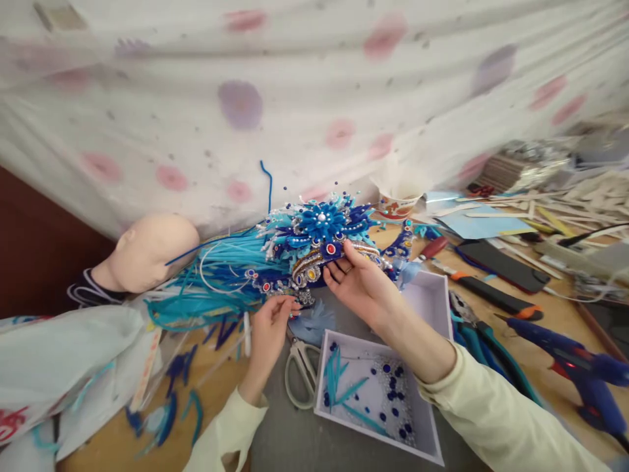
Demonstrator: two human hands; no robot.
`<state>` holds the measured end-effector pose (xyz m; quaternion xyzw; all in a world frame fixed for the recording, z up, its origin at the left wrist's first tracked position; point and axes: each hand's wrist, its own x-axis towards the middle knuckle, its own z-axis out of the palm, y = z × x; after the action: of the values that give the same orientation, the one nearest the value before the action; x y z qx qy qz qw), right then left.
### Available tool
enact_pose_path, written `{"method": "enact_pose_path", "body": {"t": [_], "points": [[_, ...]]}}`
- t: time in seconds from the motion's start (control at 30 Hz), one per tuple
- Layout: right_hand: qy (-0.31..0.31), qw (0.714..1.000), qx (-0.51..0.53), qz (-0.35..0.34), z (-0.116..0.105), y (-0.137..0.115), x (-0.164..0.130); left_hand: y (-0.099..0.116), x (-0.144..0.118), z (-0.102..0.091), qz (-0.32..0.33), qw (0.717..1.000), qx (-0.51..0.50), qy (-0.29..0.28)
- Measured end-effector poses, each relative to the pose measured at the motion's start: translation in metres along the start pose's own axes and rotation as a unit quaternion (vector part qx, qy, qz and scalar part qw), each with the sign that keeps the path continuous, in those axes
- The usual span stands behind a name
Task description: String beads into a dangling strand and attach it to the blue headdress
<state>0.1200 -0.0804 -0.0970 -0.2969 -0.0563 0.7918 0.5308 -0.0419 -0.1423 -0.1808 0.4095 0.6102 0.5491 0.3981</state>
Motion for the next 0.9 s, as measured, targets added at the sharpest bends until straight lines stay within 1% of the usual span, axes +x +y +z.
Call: {"method": "enact_pose_path", "body": {"t": [0.13, 0.23, 0.43, 0.53, 0.63, 0.73, 0.9], "points": [[0.008, 1.0, -0.005, 0.001, -0.001, 0.0, -0.004, -0.001, -0.005, -0.004, 0.003, 1.0, 0.02, 0.0], [0.016, 1.0, -0.007, 0.003, -0.002, 0.001, -0.008, 0.003, -0.006, -0.008, 0.013, 0.999, 0.039, 0.008], [0.027, 1.0, -0.008, 0.008, -0.003, 0.001, -0.012, 0.028, 0.006, -0.018, 0.049, 0.996, 0.066, 0.028], [0.029, 0.999, -0.007, 0.011, -0.004, 0.001, -0.012, 0.037, 0.015, -0.021, 0.053, 0.996, 0.069, 0.032], [0.023, 1.0, -0.004, 0.012, -0.005, 0.001, -0.012, 0.04, 0.018, -0.022, 0.045, 0.996, 0.065, 0.035], [0.012, 1.0, -0.002, 0.009, -0.007, 0.002, -0.012, 0.039, 0.015, -0.023, 0.028, 0.998, 0.043, 0.033], [0.002, 1.0, -0.005, 0.004, -0.009, 0.003, -0.014, 0.026, 0.003, -0.023, -0.033, 0.999, -0.02, 0.023]]}}
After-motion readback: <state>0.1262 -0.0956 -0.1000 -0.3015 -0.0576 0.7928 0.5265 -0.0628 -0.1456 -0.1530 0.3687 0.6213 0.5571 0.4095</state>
